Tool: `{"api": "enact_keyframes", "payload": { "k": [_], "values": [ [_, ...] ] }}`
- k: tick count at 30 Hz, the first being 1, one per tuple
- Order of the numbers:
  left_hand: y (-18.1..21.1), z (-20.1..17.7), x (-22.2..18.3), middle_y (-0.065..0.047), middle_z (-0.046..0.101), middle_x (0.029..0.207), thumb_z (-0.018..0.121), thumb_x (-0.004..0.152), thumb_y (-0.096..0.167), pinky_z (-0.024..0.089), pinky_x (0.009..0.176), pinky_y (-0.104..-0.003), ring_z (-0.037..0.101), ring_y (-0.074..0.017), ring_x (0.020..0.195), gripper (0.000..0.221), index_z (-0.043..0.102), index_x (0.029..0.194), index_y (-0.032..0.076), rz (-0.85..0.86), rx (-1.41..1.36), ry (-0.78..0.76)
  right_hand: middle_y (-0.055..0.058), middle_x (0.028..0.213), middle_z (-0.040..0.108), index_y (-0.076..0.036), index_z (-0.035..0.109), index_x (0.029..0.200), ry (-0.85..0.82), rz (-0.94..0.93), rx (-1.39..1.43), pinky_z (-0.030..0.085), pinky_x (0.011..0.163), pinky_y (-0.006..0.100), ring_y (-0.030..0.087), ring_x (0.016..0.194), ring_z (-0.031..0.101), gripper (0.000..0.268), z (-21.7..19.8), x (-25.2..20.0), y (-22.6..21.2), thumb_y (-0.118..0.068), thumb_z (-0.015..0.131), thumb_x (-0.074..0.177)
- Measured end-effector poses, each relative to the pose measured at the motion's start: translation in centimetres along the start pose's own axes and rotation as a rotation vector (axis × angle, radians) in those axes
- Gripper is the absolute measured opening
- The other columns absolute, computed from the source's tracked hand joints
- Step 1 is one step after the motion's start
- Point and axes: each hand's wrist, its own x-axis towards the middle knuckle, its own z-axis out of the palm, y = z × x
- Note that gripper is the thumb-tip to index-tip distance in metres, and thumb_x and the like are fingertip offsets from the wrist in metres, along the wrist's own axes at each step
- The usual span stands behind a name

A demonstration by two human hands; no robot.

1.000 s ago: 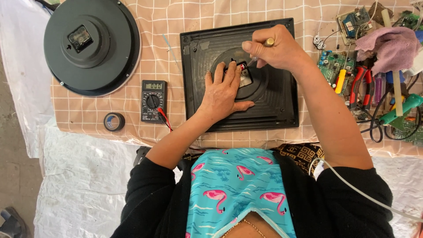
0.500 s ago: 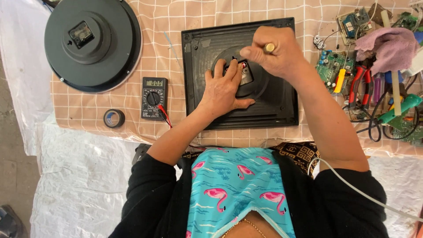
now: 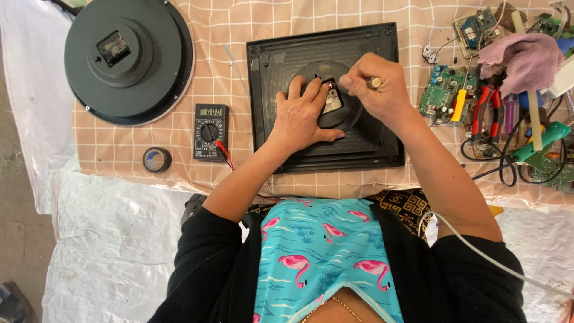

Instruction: Repairing the internal mechanism of a wall clock and then polishing the front glass surface with a cloth.

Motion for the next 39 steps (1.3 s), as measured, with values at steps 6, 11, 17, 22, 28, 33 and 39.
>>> {"api": "enact_keyframes", "payload": {
  "k": [6,11,17,22,28,33,39],
  "values": [
    [0.3,-0.3,-0.7,-0.003,0.052,0.145,0.079,0.063,0.090,0.044,0.073,-0.048,0.048,-0.0322,0.126,0.114,0.056,0.141,0.010,0.015,0.080,0.062,0.006,0.074,0.054,-0.005,0.056,0.075,0.004,0.000,0.015,0.039,0.064,0.030,0.016,0.068,0.048,0.045,0.2,-0.3,-0.6,-0.031,0.062,0.111],
    [-0.1,0.8,-1.2,-0.001,0.055,0.143,0.070,0.069,0.092,0.040,0.080,-0.048,0.051,-0.0307,0.126,0.106,0.059,0.141,0.014,0.007,-0.027,0.173,0.007,0.077,0.059,-0.004,0.061,0.077,0.023,-0.001,0.029,0.043,0.067,0.030,0.017,0.071,0.053,0.042,-0.4,-0.8,-0.9,-0.030,0.062,0.111],
    [-0.4,0.4,-0.8,-0.001,0.058,0.142,0.063,0.072,0.092,0.039,0.084,-0.047,0.051,-0.0303,0.127,0.102,0.059,0.140,0.015,-0.036,-0.103,0.154,0.009,0.082,0.063,-0.003,0.064,0.083,0.050,0.025,0.082,0.048,0.074,0.032,0.020,0.079,0.062,0.040,-1.3,-1.2,-1.8,-0.031,0.059,0.111],
    [-2.0,-0.2,0.6,0.007,0.065,0.131,0.065,0.097,0.039,0.041,0.078,-0.046,0.055,-0.0281,0.114,0.041,0.062,0.133,0.021,-0.064,-0.202,0.133,0.014,0.088,0.061,0.001,0.063,0.091,0.053,0.099,0.209,0.061,0.062,0.026,0.021,0.071,0.065,0.033,-0.9,-1.6,-0.8,-0.026,0.060,0.111],
    [-3.8,-0.9,2.8,0.003,0.059,0.102,0.065,0.100,0.021,0.042,0.057,-0.040,0.047,-0.0264,0.085,0.032,0.066,0.131,0.027,0.180,-0.135,0.134,0.016,0.090,0.060,0.004,0.064,0.094,0.053,0.171,0.248,0.065,0.065,0.030,0.023,0.074,0.065,0.034,-0.4,-1.1,0.0,-0.025,0.060,0.110],
    [-4.4,-0.9,3.9,0.002,0.046,0.092,0.075,0.086,0.016,0.054,0.058,-0.033,0.044,-0.0199,0.081,0.032,0.071,0.115,0.027,0.201,-0.216,0.095,0.012,0.072,0.063,0.000,0.068,0.078,0.111,0.106,0.268,0.052,0.056,0.028,0.016,0.065,0.063,0.036,-0.1,-0.7,1.2,-0.019,0.070,0.109],
    [-5.1,-1.3,4.3,0.000,0.044,0.094,0.080,0.085,0.020,0.057,0.056,-0.039,0.048,-0.0238,0.084,0.041,0.067,0.123,0.025,0.215,-0.278,0.056,0.011,0.074,0.065,-0.002,0.071,0.078,0.093,0.115,0.220,0.046,0.056,0.025,0.013,0.065,0.059,0.035,-0.4,-0.1,0.7,-0.021,0.072,0.108]
  ]
}}
